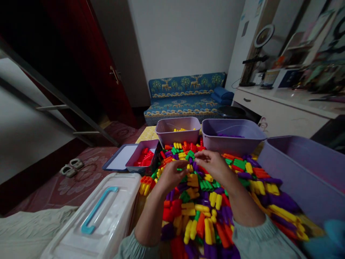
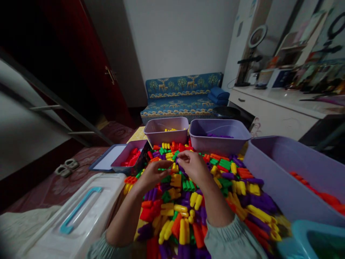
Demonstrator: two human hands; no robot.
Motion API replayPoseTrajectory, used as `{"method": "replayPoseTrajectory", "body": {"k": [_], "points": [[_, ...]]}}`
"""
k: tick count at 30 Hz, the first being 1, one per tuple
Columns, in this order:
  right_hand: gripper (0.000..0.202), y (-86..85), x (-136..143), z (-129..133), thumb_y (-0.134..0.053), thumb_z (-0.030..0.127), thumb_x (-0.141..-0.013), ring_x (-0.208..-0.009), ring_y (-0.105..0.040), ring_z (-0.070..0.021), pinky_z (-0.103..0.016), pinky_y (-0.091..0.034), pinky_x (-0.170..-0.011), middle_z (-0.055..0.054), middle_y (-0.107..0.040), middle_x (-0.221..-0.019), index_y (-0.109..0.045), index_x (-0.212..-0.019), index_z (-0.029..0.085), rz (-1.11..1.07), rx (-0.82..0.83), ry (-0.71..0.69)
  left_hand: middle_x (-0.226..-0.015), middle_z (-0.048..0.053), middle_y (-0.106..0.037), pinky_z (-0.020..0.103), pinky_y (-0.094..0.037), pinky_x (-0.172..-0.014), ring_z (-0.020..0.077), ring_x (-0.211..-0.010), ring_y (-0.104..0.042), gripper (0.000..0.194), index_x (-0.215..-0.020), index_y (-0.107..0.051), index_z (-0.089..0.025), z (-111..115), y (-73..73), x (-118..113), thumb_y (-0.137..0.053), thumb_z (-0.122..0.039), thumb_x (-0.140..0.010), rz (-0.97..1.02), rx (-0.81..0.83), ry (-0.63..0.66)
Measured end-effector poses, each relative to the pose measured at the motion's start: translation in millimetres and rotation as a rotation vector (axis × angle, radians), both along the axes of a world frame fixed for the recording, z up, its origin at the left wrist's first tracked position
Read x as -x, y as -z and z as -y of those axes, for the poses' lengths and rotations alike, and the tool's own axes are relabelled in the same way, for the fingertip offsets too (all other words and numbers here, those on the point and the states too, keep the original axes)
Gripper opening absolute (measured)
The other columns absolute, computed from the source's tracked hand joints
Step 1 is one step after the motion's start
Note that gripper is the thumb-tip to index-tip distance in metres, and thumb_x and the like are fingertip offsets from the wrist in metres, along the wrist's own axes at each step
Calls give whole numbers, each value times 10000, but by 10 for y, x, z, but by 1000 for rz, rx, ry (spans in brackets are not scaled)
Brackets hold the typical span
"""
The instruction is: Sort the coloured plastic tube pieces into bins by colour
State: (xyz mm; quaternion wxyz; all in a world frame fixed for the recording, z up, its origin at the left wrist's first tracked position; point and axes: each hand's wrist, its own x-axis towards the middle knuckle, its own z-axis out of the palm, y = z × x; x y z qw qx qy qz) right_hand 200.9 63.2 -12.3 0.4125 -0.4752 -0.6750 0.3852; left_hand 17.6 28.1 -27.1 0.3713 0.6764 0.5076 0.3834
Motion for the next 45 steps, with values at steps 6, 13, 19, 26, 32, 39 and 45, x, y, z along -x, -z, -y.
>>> {"method": "replayPoseTrajectory", "body": {"k": [6,13,19,26,32,39,45], "points": [[251,146,-221,60,-592,167,-745,-950,-658,-216,-318,-484,-865,-85,-709,-1026,-695,-974,179,489,-59,97,-1122,85,-672,369,-461,-917,257,-1043,-596,403,-1118,-678,-199,163,59,-24,-701,-265,-721,-374,-168,-22],[525,308,-249,24,-674,234,-720,-1098,-596,-276,-347,-435,-922,-145,-649,-1167,-588,-1233,164,806,-66,150,-1114,77,-649,374,-443,-883,266,-1018,-566,409,-1061,-697,-235,172,138,-178,-749,-384,-684,-571,-279,-49],[221,331,-203,20,-582,198,-744,-781,-666,-189,-268,-463,-688,-57,-713,-851,-648,-955,198,603,13,133,-935,66,-682,344,-451,-795,247,-904,-605,300,-963,-692,-202,155,191,-225,-734,-319,-690,-528,-228,-103],[158,340,-142,-23,-594,258,-691,-628,-636,-158,-260,-490,-592,-25,-660,-712,-581,-828,180,-41,128,74,-1115,75,-679,338,-468,-900,219,-1030,-622,379,-1165,-617,-184,128,260,-279,-612,-208,-787,-27,-178,-184],[357,99,0,137,-651,286,-677,-567,-624,-129,-254,-514,-568,11,-653,-741,-520,-999,206,-475,249,-18,-1256,94,-620,375,-473,-951,257,-1122,-593,550,-1301,-538,-205,168,176,-340,-669,-368,-792,226,-101,-118],[526,7,24,230,-637,384,-761,-698,-633,-150,-210,-475,-476,-33,-660,-902,-493,-1241,224,-321,218,-151,-1255,100,-620,343,-508,-896,250,-1085,-609,484,-1291,-557,-200,167,208,-334,-607,-389,-849,359,-122,-81],[309,-13,-2,221,-597,339,-779,-776,-647,-168,-229,-488,-559,-48,-670,-919,-579,-1049,191,-191,77,-53,-1045,94,-689,273,-534,-691,180,-794,-657,452,-1138,-672,-166,143,176,-316,-716,-393,-749,498,-46,-102]]}}
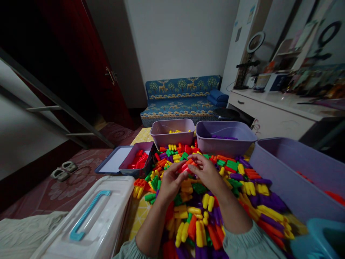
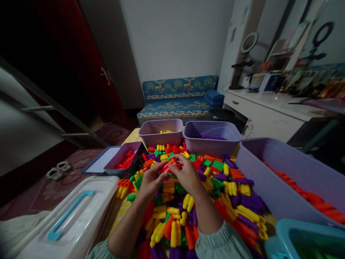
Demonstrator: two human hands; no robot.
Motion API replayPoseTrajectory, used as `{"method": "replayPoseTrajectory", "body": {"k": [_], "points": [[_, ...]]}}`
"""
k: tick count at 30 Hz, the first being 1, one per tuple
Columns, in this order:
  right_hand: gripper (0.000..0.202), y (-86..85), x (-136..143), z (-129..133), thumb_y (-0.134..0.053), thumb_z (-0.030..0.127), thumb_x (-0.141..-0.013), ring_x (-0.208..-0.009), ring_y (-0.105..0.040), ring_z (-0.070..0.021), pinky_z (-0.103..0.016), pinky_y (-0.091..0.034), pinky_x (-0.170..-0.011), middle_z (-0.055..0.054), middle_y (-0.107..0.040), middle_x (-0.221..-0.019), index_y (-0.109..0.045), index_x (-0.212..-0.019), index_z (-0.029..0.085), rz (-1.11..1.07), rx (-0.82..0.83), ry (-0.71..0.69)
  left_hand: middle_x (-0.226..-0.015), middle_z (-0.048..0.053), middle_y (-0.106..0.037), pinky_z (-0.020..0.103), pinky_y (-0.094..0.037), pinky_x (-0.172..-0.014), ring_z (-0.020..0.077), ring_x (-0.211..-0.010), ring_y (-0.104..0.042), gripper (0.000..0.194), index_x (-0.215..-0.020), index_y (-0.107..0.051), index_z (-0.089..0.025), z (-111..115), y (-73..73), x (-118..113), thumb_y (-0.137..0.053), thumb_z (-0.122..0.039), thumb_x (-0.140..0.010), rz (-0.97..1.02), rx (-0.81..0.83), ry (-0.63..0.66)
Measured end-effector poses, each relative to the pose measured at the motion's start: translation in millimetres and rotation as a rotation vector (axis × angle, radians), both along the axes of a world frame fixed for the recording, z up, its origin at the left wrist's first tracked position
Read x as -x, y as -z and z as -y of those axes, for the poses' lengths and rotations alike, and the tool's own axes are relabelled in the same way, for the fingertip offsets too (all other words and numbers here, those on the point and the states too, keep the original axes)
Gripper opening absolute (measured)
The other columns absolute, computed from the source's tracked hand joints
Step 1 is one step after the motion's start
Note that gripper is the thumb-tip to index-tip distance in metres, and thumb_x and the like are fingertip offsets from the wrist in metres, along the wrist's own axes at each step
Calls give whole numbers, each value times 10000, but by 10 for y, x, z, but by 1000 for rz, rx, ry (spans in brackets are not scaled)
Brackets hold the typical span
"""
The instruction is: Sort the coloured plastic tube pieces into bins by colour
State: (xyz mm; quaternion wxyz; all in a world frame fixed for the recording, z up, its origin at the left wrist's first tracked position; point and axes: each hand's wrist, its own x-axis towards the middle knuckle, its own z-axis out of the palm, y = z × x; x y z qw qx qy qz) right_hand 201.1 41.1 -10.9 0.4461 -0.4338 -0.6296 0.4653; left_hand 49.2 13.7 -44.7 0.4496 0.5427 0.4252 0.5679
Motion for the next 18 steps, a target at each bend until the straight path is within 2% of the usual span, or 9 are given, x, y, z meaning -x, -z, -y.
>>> {"method": "replayPoseTrajectory", "body": {"k": [3,6,9,11,14,18], "points": [[288,-24,-82,-34,-574,313,-791,-871,-653,-190,-278,-510,-698,-62,-685,-978,-585,-1054,198,65,-121,137,-844,55,-710,251,-521,-629,136,-643,-631,498,-1085,-702,-143,-41,29,57,-791,-380,-657,100,112,-84],[286,-18,-187,-61,-578,311,-799,-916,-654,-214,-306,-498,-752,-69,-703,-994,-623,-1066,221,304,-176,244,-737,28,-706,255,-531,-660,133,-625,-640,564,-1103,-698,-145,-86,91,115,-828,-370,-603,215,175,-131],[327,-4,-220,-41,-638,365,-777,-920,-660,-251,-335,-488,-759,-72,-723,-972,-672,-1083,256,634,-147,228,-854,53,-729,276,-548,-730,155,-723,-676,575,-1153,-667,-160,-110,144,132,-811,-363,-635,338,187,-82],[370,-11,-187,-7,-663,424,-758,-925,-660,-269,-353,-483,-776,-82,-715,-1036,-689,-1091,264,760,-145,223,-965,77,-723,290,-553,-773,175,-820,-686,559,-1164,-651,-162,-109,155,126,-798,-350,-659,394,179,-37],[371,-44,-93,39,-646,463,-768,-889,-659,-252,-345,-479,-776,-91,-694,-1088,-706,-1060,242,763,-178,249,-957,81,-719,284,-561,-730,175,-807,-686,496,-1097,-658,-150,-93,143,117,-800,-336,-660,388,175,-14],[335,-63,35,66,-621,397,-790,-656,-622,-156,-258,-467,-620,-37,-702,-823,-692,-1061,213,534,-156,103,-797,41,-717,258,-551,-634,139,-650,-661,394,-927,-666,-131,-81,130,98,-820,-335,-627,330,189,3]]}}
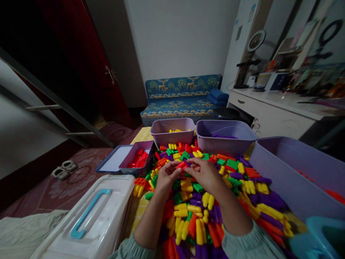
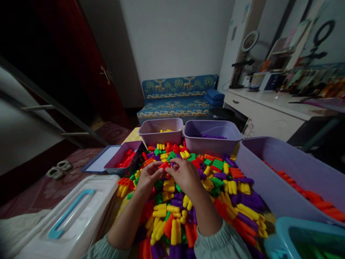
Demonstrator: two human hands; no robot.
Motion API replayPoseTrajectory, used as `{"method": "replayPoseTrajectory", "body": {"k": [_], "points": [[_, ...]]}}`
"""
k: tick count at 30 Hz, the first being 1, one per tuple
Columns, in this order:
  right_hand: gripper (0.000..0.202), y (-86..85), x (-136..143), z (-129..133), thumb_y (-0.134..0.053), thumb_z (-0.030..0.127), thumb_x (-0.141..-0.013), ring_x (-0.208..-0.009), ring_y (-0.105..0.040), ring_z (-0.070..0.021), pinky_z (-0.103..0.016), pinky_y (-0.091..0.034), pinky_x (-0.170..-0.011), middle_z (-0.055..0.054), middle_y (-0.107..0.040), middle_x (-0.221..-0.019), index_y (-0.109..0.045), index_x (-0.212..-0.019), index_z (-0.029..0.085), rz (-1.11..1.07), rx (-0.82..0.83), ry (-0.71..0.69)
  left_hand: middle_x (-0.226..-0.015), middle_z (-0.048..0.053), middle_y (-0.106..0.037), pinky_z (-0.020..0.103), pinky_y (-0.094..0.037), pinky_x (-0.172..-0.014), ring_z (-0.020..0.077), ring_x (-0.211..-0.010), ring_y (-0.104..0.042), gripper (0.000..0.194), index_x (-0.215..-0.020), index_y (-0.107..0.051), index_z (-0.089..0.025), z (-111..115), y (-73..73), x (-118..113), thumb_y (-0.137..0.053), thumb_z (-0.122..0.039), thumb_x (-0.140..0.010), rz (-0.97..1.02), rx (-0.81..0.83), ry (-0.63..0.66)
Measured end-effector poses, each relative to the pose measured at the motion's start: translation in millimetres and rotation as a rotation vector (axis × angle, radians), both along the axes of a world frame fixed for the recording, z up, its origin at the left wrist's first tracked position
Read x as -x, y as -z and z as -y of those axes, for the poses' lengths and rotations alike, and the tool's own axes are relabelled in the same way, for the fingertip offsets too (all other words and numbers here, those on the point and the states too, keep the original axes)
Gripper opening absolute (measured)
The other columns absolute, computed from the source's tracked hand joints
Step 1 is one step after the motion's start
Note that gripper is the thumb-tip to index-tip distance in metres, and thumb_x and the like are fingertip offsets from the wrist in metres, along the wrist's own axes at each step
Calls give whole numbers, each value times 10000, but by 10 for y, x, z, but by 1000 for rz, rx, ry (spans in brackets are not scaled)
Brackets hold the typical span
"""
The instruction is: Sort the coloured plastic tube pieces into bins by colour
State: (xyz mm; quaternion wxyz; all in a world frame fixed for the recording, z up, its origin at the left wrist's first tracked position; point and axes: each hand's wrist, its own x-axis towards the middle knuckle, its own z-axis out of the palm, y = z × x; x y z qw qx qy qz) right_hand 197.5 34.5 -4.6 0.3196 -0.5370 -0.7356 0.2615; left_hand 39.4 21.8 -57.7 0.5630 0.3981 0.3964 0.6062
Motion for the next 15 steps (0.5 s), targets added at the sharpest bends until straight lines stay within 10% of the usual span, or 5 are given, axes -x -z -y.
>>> {"method": "replayPoseTrajectory", "body": {"k": [5,11,15], "points": [[306,51,62,-9,-624,307,-769,-584,-577,-123,-230,-445,-569,-14,-671,-736,-684,-1045,190,-119,1,-25,-729,21,-701,240,-550,-610,121,-591,-649,379,-913,-659,-124,-52,-59,73,-820,-313,-627,67,29,-56],[302,101,-3,-61,-601,326,-780,-597,-597,-129,-236,-459,-570,-20,-679,-761,-671,-1042,192,-194,-10,17,-825,15,-690,134,-558,-697,72,-717,-684,173,-966,-589,-147,-96,-398,484,-584,-63,-815,581,125,-560],[273,123,-16,-64,-598,324,-778,-589,-602,-128,-229,-451,-548,-13,-672,-742,-675,-1010,200,-202,4,4,-1042,110,-665,204,-602,-725,139,-909,-689,336,-1201,-488,-119,-27,-607,626,-424,-40,-881,791,204,-535]]}}
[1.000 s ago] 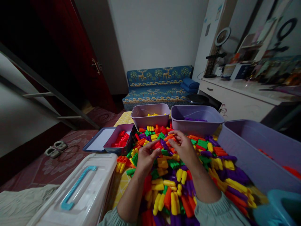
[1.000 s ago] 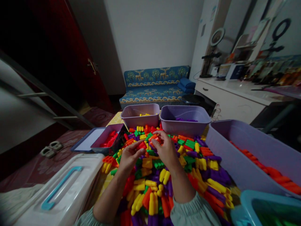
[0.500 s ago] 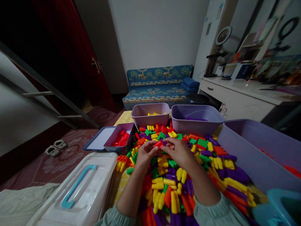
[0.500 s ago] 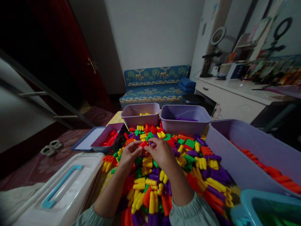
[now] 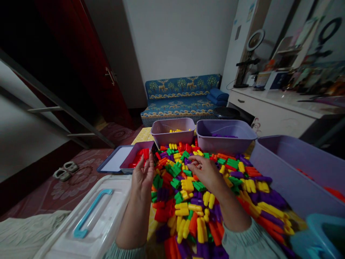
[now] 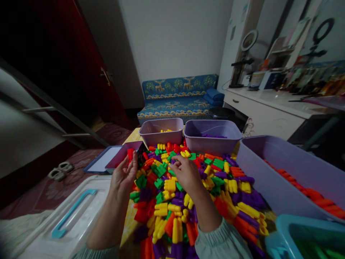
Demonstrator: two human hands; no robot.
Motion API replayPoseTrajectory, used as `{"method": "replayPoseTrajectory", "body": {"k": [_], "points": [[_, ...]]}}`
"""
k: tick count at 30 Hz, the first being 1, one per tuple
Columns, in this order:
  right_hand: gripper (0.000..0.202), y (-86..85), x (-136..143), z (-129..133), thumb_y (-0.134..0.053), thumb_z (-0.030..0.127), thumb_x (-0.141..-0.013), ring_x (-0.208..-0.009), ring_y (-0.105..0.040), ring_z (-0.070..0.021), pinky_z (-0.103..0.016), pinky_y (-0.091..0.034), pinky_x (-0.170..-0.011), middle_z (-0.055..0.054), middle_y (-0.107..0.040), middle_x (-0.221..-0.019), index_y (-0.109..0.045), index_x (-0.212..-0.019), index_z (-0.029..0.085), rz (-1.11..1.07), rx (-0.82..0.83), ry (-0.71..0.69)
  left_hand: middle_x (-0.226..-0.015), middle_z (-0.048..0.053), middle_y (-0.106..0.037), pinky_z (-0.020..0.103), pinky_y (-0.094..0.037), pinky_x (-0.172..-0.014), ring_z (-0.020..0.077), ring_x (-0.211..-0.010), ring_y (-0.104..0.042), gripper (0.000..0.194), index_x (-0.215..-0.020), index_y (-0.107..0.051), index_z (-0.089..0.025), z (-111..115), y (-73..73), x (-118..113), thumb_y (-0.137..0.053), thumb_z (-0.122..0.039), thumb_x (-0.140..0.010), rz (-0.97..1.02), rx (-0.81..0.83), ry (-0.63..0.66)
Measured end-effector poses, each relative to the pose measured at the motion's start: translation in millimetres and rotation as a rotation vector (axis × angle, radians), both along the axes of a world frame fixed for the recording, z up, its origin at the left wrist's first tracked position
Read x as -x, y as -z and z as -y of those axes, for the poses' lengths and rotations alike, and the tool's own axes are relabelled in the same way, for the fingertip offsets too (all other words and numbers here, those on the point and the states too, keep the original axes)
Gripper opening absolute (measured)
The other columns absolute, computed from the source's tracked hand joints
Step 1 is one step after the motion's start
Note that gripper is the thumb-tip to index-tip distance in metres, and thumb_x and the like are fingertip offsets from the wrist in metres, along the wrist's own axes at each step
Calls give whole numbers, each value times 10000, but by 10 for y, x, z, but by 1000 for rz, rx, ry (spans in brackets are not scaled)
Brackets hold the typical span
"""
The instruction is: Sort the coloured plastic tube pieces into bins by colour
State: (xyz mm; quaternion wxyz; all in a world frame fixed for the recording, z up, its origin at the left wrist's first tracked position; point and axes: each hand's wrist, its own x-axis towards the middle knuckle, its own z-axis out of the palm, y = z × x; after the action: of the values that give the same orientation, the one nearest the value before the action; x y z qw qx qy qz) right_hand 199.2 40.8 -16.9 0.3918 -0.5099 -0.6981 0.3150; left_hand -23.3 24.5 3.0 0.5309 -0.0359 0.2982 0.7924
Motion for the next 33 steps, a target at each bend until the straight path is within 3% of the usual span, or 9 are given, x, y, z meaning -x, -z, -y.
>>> {"method": "replayPoseTrajectory", "body": {"k": [5,10,13,16,19,22,26,30,33], "points": [[276,8,-15,-4,-603,307,-777,-592,-610,-128,-238,-458,-567,-11,-680,-744,-676,-1017,191,26,2,7,-1201,224,-563,325,-629,-713,262,-1096,-621,493,-1343,-352,-37,109,-135,4,-417,-139,-865,142,-12,-9],[276,8,-60,-24,-612,312,-777,-646,-632,-148,-252,-468,-600,-22,-696,-767,-689,-1016,195,102,-21,58,-1255,205,-538,331,-600,-764,246,-1125,-604,544,-1366,-346,-98,104,-85,-39,-449,-182,-838,35,17,39],[264,27,-75,-33,-614,318,-778,-664,-643,-163,-254,-463,-592,-22,-700,-757,-694,-1001,201,167,-17,65,-1240,148,-584,353,-535,-888,229,-1125,-602,451,-1274,-499,-169,38,102,-143,-525,-259,-832,-354,5,181],[254,52,-76,-33,-612,298,-781,-691,-655,-168,-252,-465,-602,-28,-714,-788,-692,-1005,211,219,8,35,-1219,123,-621,434,-425,-1014,262,-1168,-560,397,-1162,-624,-184,-2,327,-294,-625,-266,-774,-1032,-44,376],[252,67,-64,-22,-625,250,-769,-749,-665,-171,-256,-478,-664,-36,-727,-859,-693,-1010,219,283,22,-2,-1189,114,-640,464,-364,-1050,278,-1166,-529,371,-1076,-694,-192,17,481,-428,-613,-122,-721,-1723,-81,430],[245,61,-35,-1,-647,248,-758,-769,-667,-179,-262,-481,-691,-41,-729,-892,-702,-995,223,357,35,-31,-1078,99,-675,439,-415,-987,266,-1082,-542,410,-1042,-715,-213,50,534,-494,-564,-42,-701,-2073,-93,438],[257,45,11,25,-639,244,-766,-780,-666,-179,-257,-481,-694,-50,-726,-901,-701,-1013,211,361,46,-58,-995,82,-683,397,-468,-908,234,-969,-595,384,-992,-716,-195,44,546,-488,-575,-27,-677,-1998,-62,361],[375,51,42,27,-649,260,-759,-741,-652,-165,-264,-485,-695,-63,-716,-933,-657,-1127,192,271,49,-31,-930,73,-705,334,-534,-757,208,-847,-652,299,-1009,-682,-164,-1,544,-481,-666,-196,-713,-1491,-87,377],[463,50,68,28,-650,293,-760,-660,-623,-140,-260,-477,-641,-55,-700,-926,-606,-1209,189,170,44,-33,-855,72,-710,289,-552,-620,186,-721,-660,447,-1022,-655,-137,-20,502,-513,-759,-356,-647,-1089,-128,489]]}}
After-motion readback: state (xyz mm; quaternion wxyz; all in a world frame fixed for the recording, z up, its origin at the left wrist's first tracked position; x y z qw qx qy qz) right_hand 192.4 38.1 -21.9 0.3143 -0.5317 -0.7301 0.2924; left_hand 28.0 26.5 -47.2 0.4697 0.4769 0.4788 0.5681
